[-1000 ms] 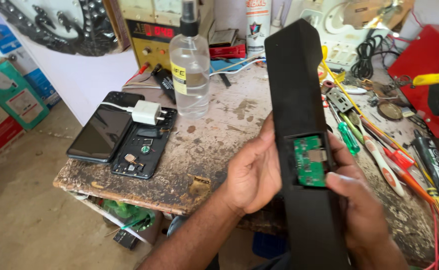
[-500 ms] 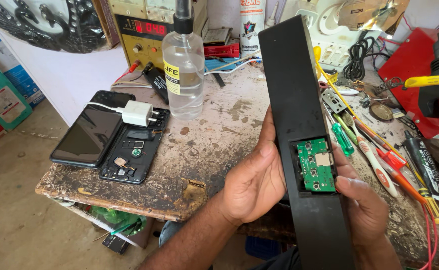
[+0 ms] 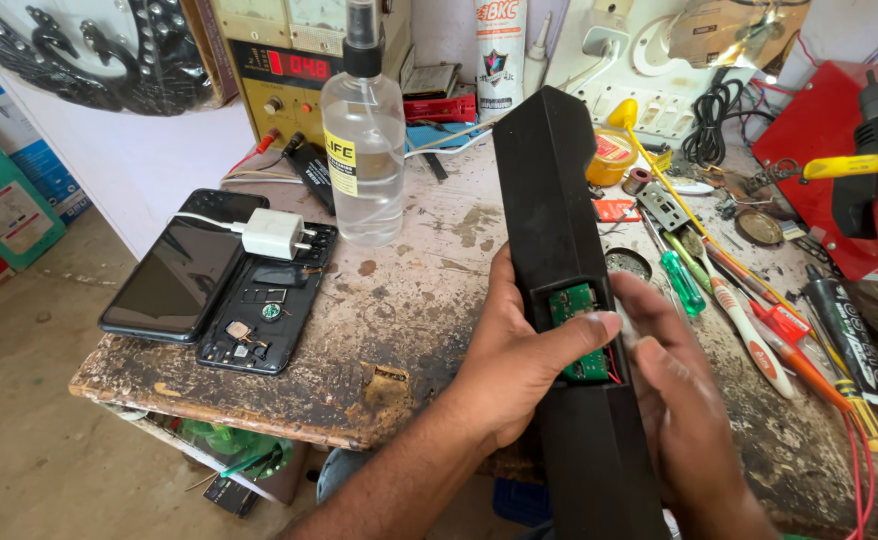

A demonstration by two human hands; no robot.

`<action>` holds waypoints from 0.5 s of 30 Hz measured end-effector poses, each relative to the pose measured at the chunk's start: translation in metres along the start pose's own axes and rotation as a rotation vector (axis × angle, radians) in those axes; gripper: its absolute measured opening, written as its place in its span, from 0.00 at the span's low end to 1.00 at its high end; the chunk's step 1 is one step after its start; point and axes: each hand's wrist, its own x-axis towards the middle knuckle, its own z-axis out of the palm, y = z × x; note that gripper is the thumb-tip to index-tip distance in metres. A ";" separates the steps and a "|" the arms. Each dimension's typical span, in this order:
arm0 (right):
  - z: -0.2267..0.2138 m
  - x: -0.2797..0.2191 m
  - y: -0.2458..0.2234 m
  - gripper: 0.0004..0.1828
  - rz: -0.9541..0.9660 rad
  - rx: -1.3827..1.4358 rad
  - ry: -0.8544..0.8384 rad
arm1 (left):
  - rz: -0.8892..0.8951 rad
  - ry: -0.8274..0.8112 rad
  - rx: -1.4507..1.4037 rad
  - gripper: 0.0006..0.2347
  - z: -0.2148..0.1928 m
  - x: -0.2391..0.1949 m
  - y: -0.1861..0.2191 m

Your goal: The person solders wires to a small circuit board using a soldering iron, then fits the board into a black enclosure and secures a metal backplate with a screwdriver. The person also uses a metal file to smooth the backplate edges.

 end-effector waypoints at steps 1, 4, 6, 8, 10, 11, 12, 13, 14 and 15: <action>0.002 -0.005 0.000 0.25 -0.142 -0.130 0.021 | -0.008 -0.001 -0.010 0.35 0.000 0.000 0.000; 0.006 -0.023 0.003 0.12 -0.489 -0.579 0.083 | 0.019 -0.024 -0.011 0.37 -0.001 0.001 -0.001; 0.005 -0.028 0.008 0.11 -0.621 -0.692 0.112 | 0.012 -0.028 -0.002 0.38 -0.002 0.001 -0.001; 0.004 -0.028 0.012 0.11 -0.668 -0.635 0.111 | 0.011 -0.035 -0.003 0.39 -0.003 0.001 -0.001; 0.002 -0.027 0.012 0.12 -0.687 -0.653 0.088 | 0.017 -0.044 -0.013 0.39 -0.004 0.001 0.000; 0.003 -0.027 0.012 0.13 -0.683 -0.681 0.083 | 0.017 -0.045 -0.014 0.39 -0.005 0.001 0.000; 0.003 -0.026 0.011 0.14 -0.681 -0.708 0.078 | 0.018 -0.047 -0.014 0.39 -0.005 0.001 0.000; 0.005 -0.027 0.009 0.14 -0.672 -0.735 0.085 | 0.019 -0.049 -0.014 0.38 -0.005 0.001 0.000; 0.006 -0.028 0.008 0.14 -0.664 -0.741 0.092 | 0.017 -0.055 -0.015 0.38 -0.006 0.000 0.000; 0.008 -0.029 0.007 0.15 -0.656 -0.747 0.099 | 0.015 -0.061 -0.015 0.38 -0.006 0.000 0.000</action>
